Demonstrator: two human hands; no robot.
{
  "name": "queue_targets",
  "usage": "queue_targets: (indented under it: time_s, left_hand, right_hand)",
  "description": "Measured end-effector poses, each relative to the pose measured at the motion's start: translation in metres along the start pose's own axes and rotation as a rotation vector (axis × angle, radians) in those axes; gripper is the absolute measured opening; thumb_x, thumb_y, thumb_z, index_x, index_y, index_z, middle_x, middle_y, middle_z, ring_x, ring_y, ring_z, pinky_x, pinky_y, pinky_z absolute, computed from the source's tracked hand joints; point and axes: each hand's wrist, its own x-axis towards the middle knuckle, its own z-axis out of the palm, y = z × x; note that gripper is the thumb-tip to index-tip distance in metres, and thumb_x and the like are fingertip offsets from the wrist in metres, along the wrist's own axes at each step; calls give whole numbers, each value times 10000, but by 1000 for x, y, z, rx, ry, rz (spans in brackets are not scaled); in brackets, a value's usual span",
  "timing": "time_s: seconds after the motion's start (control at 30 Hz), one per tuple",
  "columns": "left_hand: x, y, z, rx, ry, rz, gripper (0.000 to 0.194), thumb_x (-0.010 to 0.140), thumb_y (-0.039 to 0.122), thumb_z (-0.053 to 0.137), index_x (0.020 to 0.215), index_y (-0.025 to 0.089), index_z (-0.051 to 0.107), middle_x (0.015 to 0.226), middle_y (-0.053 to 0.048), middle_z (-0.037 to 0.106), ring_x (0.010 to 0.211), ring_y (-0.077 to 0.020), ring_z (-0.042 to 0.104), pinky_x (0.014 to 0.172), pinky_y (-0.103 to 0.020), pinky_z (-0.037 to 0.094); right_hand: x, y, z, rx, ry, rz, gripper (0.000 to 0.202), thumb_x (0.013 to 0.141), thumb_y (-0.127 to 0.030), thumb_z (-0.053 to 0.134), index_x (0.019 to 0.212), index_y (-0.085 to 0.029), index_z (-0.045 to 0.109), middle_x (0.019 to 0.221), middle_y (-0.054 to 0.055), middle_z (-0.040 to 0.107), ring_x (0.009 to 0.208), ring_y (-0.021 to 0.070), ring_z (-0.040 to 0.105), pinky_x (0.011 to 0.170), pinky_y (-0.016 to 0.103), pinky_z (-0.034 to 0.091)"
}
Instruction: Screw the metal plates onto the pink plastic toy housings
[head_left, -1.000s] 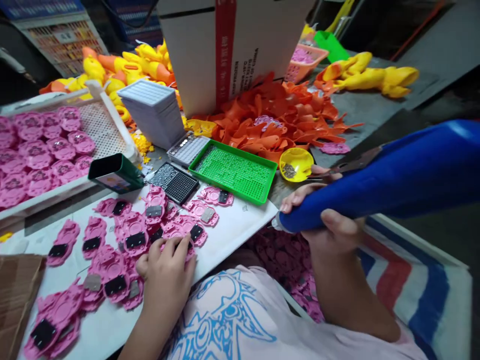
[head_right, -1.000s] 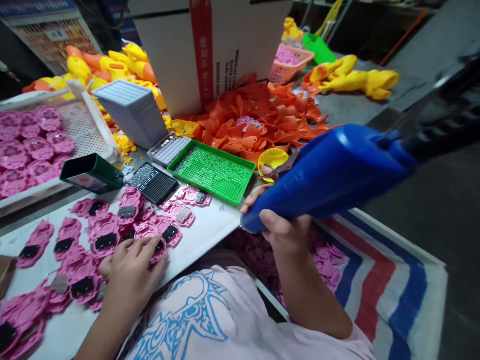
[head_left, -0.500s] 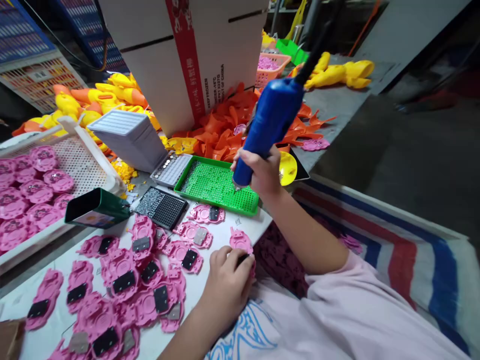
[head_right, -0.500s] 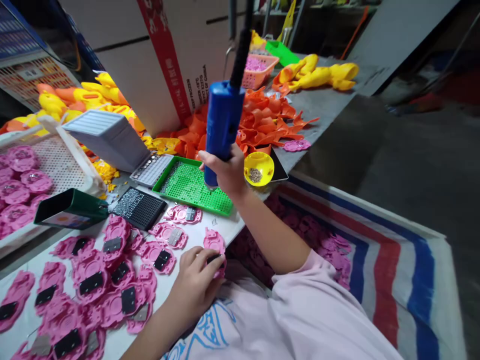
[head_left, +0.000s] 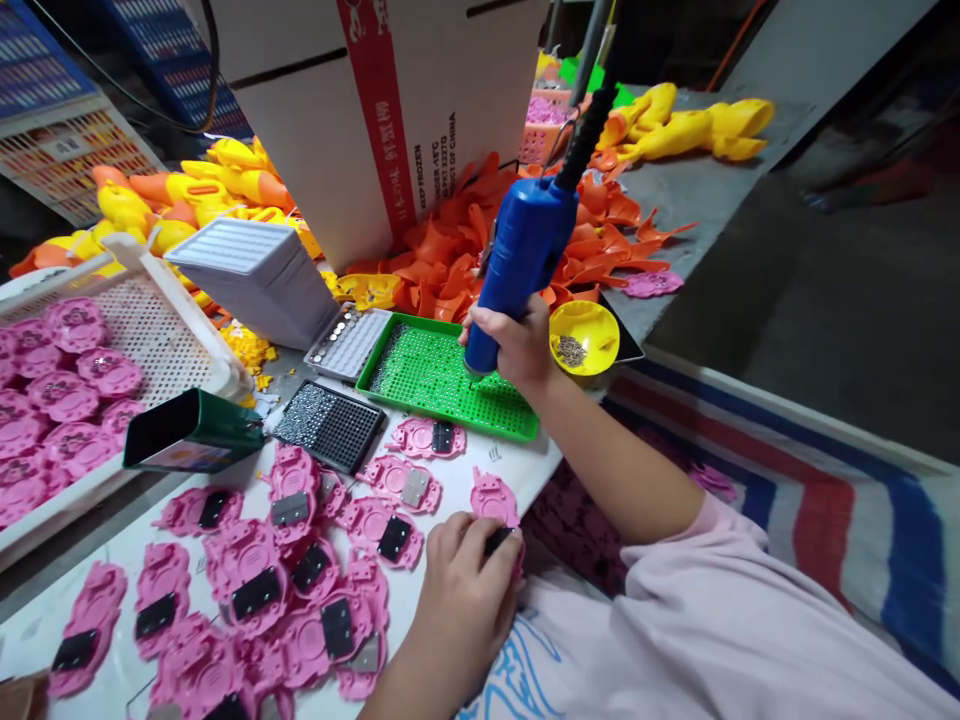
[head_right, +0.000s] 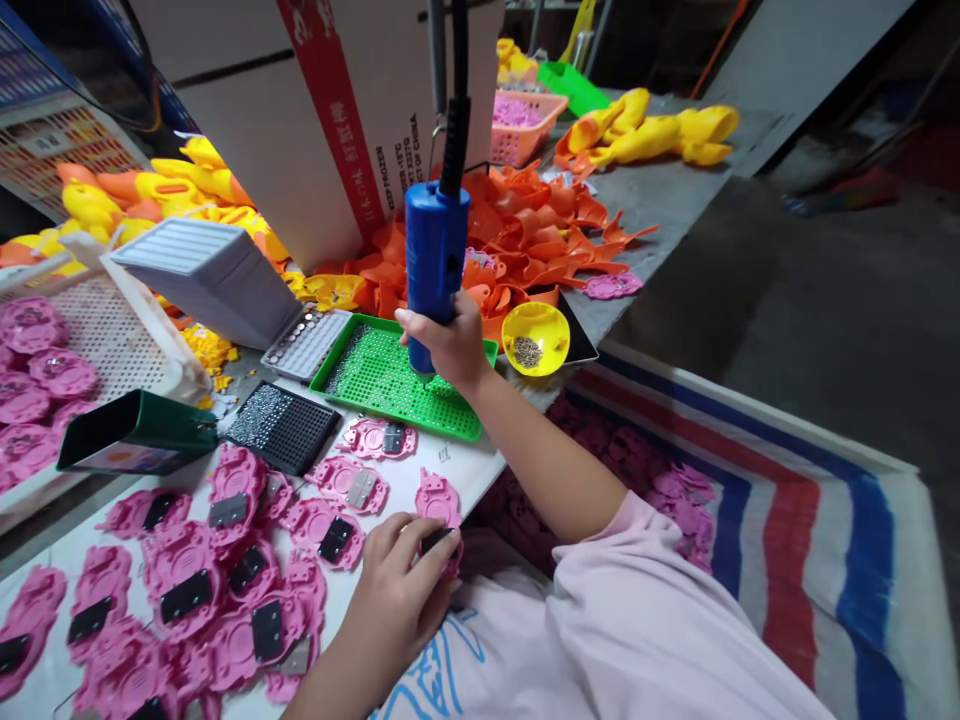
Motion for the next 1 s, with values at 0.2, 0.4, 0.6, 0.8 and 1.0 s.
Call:
queue_targets:
  time_s: [0.2,0.4,0.6,0.8,1.0]
  left_hand:
    - [1,2,-2,28,-38,-28,342,788,155,591,1125,210,607,1096,-76,628,975,-265,490,800,-422,437]
    - [-1,4,-5,29,-101,-54,376,794,184,585,1168,221,587,1143,-92,598,1009,-288,476,812,-458,438]
    - [-2,2,-4,32,-120,-49,360,838,208,540,1197,220,574,1173,-101,579,1017,-290,470,806,-463,441]
    - [-1,1,-1,45,-93,-53,332,873,214,531,1202,210,574,1148,-104,592,1000,-281,478,794,-451,447]
    - [-1,1,-2,51,-101,-47,351,867,207,547,1218,212,570,1167,-101,593,1008,-281,475,796,-448,451]
  right_hand:
    - [-1,-3,1,-52,-56,-5,231,614,-362,700,611,-198,537,515,-49,567,450,104,568,445,256,469]
    - [-1,-3,2,-15,10,-9,271,609,-388,708,706,-216,524,552,-59,577,448,110,577,435,263,480]
    - [-3,-21,0,74,11,-60,303,603,-416,716,704,-225,505,553,-50,569,449,120,573,437,271,473]
    - [-44,-53,1,231,-137,50,305,609,-445,701,729,-204,558,577,-27,599,458,140,591,443,287,481]
    - [-81,-50,-5,281,-269,276,393,579,-397,768,876,-205,597,619,-17,639,486,169,610,472,323,495]
